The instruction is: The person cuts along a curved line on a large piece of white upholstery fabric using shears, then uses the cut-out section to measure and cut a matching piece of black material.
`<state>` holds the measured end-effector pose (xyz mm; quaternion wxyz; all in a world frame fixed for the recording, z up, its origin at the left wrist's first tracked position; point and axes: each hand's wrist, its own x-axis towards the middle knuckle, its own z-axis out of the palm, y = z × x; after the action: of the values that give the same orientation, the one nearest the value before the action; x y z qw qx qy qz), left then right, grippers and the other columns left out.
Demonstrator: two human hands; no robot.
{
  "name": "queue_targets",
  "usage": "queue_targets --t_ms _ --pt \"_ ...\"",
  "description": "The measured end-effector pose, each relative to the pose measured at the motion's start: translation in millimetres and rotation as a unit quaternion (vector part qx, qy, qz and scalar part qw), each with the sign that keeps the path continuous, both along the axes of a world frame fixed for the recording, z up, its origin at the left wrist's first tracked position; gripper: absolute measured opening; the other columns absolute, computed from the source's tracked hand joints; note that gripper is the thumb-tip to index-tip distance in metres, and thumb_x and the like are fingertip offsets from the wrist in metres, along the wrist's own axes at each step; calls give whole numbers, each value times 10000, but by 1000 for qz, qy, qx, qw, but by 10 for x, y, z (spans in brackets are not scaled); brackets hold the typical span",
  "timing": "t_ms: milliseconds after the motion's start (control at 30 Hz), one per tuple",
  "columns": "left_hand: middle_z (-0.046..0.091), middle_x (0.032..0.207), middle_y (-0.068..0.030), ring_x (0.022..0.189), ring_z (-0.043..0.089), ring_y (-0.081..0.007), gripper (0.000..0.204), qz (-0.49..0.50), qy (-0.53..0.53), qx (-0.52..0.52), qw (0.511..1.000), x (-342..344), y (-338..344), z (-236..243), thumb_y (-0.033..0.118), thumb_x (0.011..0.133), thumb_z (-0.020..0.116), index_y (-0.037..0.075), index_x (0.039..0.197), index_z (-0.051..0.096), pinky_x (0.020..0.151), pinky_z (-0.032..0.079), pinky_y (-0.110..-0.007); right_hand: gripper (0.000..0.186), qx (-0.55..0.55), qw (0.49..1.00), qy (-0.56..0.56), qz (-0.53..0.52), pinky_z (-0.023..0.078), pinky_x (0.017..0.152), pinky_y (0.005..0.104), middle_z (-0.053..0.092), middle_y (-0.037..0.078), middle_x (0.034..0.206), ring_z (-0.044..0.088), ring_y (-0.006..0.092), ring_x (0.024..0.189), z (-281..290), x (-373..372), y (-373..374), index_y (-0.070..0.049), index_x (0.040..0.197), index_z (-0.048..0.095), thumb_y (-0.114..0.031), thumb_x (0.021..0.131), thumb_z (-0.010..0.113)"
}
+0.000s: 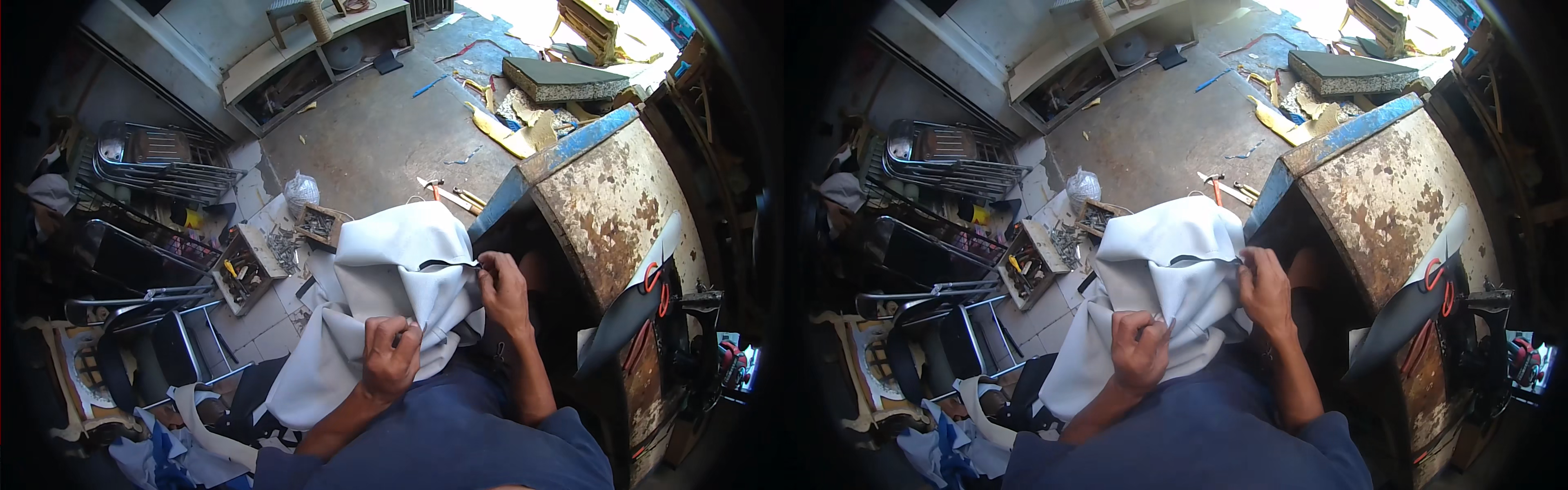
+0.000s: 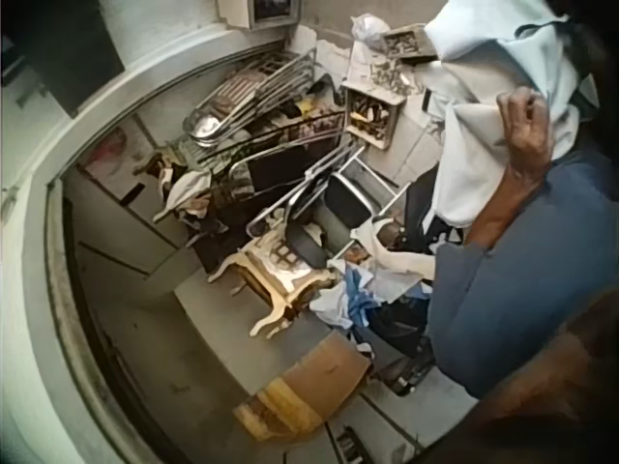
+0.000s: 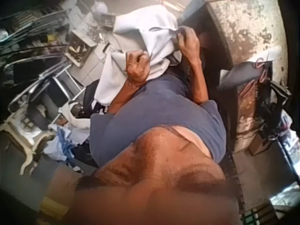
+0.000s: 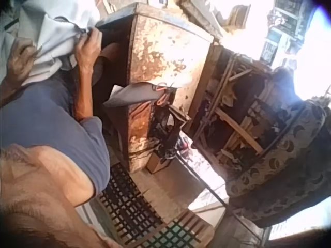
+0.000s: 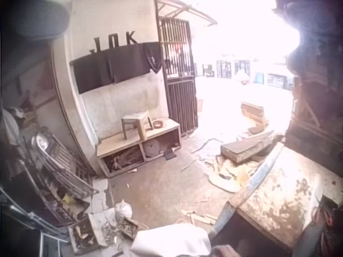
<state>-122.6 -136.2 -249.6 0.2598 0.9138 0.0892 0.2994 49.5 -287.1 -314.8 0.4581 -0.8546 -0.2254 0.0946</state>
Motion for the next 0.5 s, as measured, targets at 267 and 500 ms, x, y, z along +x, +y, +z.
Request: queue_targets --t_ms 267,500 --pt "618 848 -142 742 639 -317 92 -120 142 -145 972 -52 -140 -564 67 852 711 14 927 697 684 516 -426 325 -73 925 -140 345 529 854 442 646 132 1120 633 336 996 -22 203 569 -114 1136 696 -160 818 751" --pt "732 888 -222 906 719 -386 318 -25 502 -79 861 629 364 -839 349 885 691 45 909 781 788 548 -476 257 -119 967 8 226 532 858 472 648 183 1057 652 389 994 -490 49 85 -45 1085 676 -184 871 707"
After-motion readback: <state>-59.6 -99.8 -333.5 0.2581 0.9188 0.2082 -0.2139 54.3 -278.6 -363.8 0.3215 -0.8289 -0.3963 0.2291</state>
